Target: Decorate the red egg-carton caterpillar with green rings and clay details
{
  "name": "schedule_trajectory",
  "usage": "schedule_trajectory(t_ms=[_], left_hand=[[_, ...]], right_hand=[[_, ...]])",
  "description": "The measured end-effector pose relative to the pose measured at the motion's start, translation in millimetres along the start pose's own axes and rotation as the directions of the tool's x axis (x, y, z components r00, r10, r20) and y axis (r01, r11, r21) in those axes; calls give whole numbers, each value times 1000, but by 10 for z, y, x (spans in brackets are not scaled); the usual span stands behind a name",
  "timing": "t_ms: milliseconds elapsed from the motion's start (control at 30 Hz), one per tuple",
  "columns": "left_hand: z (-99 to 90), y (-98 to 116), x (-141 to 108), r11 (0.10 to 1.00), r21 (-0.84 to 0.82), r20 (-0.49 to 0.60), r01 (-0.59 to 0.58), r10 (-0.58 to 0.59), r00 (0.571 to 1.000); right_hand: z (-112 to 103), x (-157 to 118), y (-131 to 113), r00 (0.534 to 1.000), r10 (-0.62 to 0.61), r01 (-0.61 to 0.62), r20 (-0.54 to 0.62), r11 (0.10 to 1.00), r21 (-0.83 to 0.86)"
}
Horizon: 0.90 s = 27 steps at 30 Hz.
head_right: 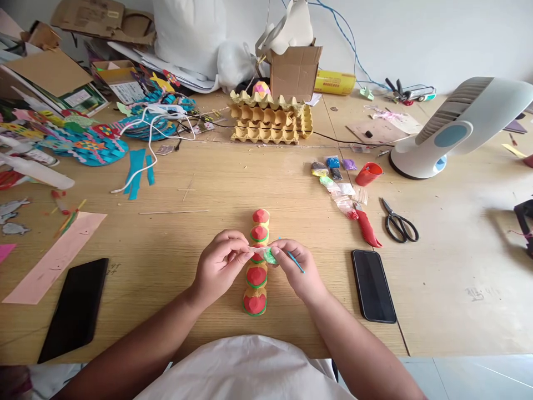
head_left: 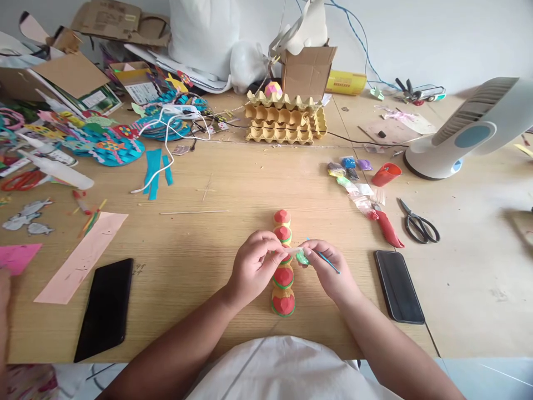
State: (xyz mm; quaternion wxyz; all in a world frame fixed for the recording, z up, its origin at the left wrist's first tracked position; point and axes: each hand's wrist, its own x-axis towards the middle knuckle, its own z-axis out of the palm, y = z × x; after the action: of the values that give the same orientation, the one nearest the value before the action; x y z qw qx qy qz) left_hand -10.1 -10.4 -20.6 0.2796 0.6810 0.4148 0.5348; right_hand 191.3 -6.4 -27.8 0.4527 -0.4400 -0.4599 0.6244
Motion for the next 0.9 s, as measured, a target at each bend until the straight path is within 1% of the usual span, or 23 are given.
schedule_trajectory(t_ms=[167, 233, 267, 333, 367, 400, 433, 500, 567, 667, 800, 900], left_hand=[[-26, -12, 14, 989, -61, 117, 132, -124, 985], [-47, -11, 29, 988, -70, 132, 137, -127, 983], [-59, -4, 37, 991, -62, 124, 118, -109, 986], [-85, 20, 54, 1000, 0, 94, 31, -31, 995], [-97, 35, 60, 998, 52, 80, -26, 22, 997], [-107, 49, 63, 990, 115, 67, -87, 80, 995], [-115, 62, 63, 973, 175, 60, -149, 141, 988], [-118, 82, 52, 930, 262, 54, -258, 253, 966], [-106, 90, 27, 891, 298, 73, -342, 336, 939], [-78, 90, -27, 850, 314, 119, -423, 407, 906], [-57, 93, -86, 820, 322, 154, -474, 448, 880], [-62, 104, -101, 804, 336, 172, -491, 461, 871]], right_hand=[[-7, 12, -8, 999, -32, 31, -19, 999, -37], [-39, 14, -37, 1000, -26, 26, 4, 998, -56], [-61, 14, -60, 999, -19, 22, 34, 997, -72], [-107, 11, -121, 990, -20, 37, 142, 992, -120], [-126, 8, -156, 979, -44, 74, 200, 986, -147], [-139, 2, -190, 966, -90, 136, 242, 974, -180], [-145, -6, -221, 957, -149, 209, 250, 950, -232], [-137, -32, -270, 932, -286, 351, 224, 867, -353], [-107, -67, -300, 900, -361, 433, 245, 812, -391], [-44, -127, -325, 873, -355, 462, 334, 821, -336], [26, -180, -347, 880, -291, 433, 376, 816, -382], [46, -193, -344, 880, -279, 429, 385, 816, -387]])
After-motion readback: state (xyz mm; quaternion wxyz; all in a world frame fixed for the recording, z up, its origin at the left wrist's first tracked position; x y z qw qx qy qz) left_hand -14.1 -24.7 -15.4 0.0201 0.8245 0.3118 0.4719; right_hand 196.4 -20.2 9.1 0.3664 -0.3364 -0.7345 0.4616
